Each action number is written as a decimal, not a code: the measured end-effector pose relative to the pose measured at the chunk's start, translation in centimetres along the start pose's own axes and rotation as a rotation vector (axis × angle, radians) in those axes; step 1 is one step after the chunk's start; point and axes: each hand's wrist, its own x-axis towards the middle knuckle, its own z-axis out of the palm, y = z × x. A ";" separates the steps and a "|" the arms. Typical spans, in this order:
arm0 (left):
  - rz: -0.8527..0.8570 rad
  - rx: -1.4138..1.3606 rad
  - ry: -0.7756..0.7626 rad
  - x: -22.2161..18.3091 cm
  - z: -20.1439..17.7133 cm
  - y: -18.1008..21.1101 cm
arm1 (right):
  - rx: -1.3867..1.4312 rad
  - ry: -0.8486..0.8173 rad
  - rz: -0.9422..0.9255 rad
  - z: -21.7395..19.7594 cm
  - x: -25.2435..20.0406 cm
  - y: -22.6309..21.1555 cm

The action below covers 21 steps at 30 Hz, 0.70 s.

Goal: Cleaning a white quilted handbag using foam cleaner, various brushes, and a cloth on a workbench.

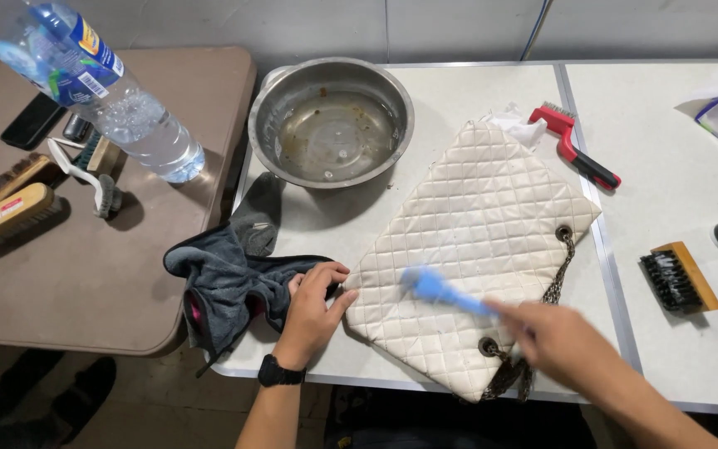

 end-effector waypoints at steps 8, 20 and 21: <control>-0.014 -0.038 -0.004 -0.1 0.0 -0.6 | -0.014 -0.021 -0.245 1.6 1.3 1.3; -0.037 -0.032 -0.070 0.0 -0.8 -0.1 | -0.087 0.267 -0.006 -2.4 3.8 -0.8; -0.062 -0.041 -0.076 -0.2 -0.7 0.1 | -0.058 0.213 0.003 -2.5 3.2 -1.5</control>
